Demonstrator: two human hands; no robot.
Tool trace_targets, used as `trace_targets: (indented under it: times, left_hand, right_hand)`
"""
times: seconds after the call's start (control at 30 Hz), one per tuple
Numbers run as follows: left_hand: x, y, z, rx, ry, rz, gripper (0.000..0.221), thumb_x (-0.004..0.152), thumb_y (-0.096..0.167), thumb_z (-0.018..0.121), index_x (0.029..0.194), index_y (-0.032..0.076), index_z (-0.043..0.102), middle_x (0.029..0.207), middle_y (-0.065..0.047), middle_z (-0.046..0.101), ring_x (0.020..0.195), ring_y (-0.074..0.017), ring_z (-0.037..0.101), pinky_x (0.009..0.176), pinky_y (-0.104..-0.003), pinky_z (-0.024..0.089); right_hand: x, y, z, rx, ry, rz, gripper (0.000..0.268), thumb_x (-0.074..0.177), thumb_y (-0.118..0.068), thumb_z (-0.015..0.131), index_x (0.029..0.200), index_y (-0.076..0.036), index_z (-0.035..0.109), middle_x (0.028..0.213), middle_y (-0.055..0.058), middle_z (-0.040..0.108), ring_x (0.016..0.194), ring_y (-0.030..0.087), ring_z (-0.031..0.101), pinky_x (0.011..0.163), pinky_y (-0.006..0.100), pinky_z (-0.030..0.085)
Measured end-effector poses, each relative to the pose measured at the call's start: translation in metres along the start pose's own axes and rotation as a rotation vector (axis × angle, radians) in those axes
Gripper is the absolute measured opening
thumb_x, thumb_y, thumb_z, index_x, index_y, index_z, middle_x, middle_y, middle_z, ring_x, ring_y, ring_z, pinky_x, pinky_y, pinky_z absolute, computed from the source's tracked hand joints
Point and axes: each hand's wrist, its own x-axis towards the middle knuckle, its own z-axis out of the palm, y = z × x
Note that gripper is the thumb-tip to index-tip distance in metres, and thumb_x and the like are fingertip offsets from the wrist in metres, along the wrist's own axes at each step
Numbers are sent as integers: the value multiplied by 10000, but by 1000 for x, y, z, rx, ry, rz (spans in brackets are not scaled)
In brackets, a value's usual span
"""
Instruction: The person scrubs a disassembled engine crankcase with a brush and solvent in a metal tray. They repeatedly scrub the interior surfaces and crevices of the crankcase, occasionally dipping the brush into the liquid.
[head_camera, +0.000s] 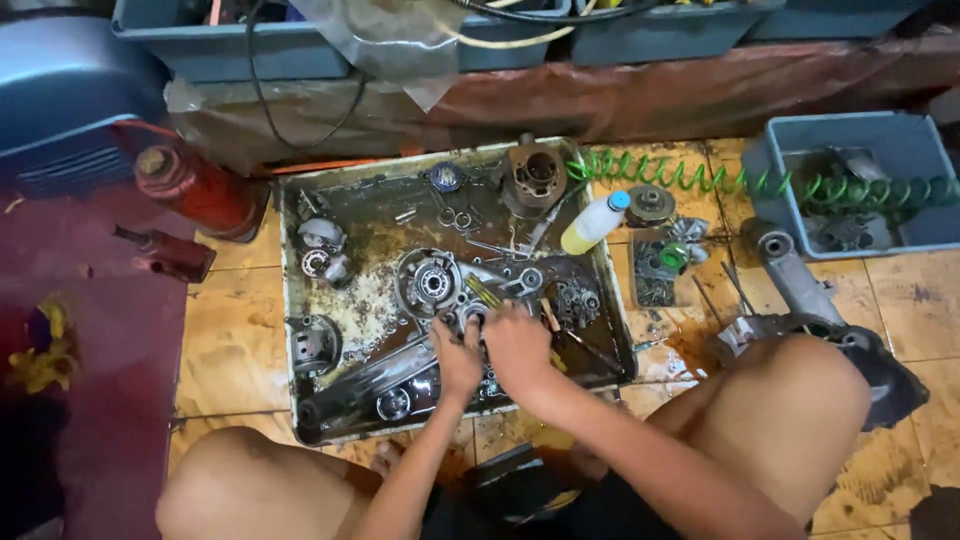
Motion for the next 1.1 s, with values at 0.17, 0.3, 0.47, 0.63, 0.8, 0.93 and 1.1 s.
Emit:
trace_targets:
  times: [0.17, 0.3, 0.47, 0.63, 0.8, 0.93, 1.1]
  left_hand:
    - [-9, 1, -1, -43, 16, 35, 586, 1033, 412, 508, 1473, 72, 327, 1474, -246, 357, 1369, -433, 435, 1118, -532, 443]
    - [-10, 3, 2, 9, 40, 63, 614, 1031, 404, 499, 1487, 39, 310, 1548, -220, 349, 1445, -379, 369, 1236, -527, 294]
    - [-15, 13, -3, 11, 17, 42, 607, 1023, 390, 497, 1490, 54, 304, 1512, -227, 367, 1411, -389, 388, 1216, -561, 306]
    - [-8, 0, 1, 19, 25, 46, 583, 1025, 377, 508, 1480, 60, 328, 1497, -225, 384, 1392, -397, 415, 1209, -560, 322]
    - [-10, 8, -8, 119, -35, 21, 844, 998, 516, 474, 1586, -6, 169, 1642, -232, 261, 1524, -389, 250, 1257, -548, 219]
    - [-10, 22, -12, 118, -41, 44, 914, 1009, 483, 492, 1610, -31, 32, 1693, -227, 133, 1560, -375, 160, 1282, -535, 168]
    - [-12, 21, -12, 99, -36, 54, 602, 1030, 349, 522, 1472, -3, 314, 1483, -204, 444, 1380, -341, 472, 1210, -498, 392]
  right_hand:
    - [-69, 22, -27, 588, -494, 226, 463, 951, -14, 541, 1400, 81, 478, 862, 221, 659, 683, 341, 682, 553, 462, 553]
    - [-54, 19, 4, 865, -362, 337, 573, 1024, -32, 517, 1550, 70, 317, 717, 98, 569, 541, 182, 536, 469, 344, 493]
    - [-106, 4, 36, 755, -233, 328, 464, 1040, -57, 536, 1487, 36, 456, 706, 123, 619, 420, 223, 526, 338, 334, 461]
    - [-92, 5, 30, 739, -232, 373, 420, 1044, -25, 525, 1460, 16, 481, 718, 113, 619, 421, 177, 530, 331, 266, 493]
    - [-118, 0, 31, 1021, -70, 517, 350, 1022, -117, 548, 1351, -6, 599, 908, 138, 721, 750, 274, 722, 611, 366, 533]
    - [-128, 9, 20, 1054, -72, 552, 426, 1018, -148, 538, 1422, -14, 560, 950, 142, 742, 737, 278, 728, 579, 363, 568]
    - [-122, 12, -12, 1103, -324, 941, 158, 993, -116, 600, 1134, -102, 669, 745, 30, 752, 568, 149, 713, 532, 260, 591]
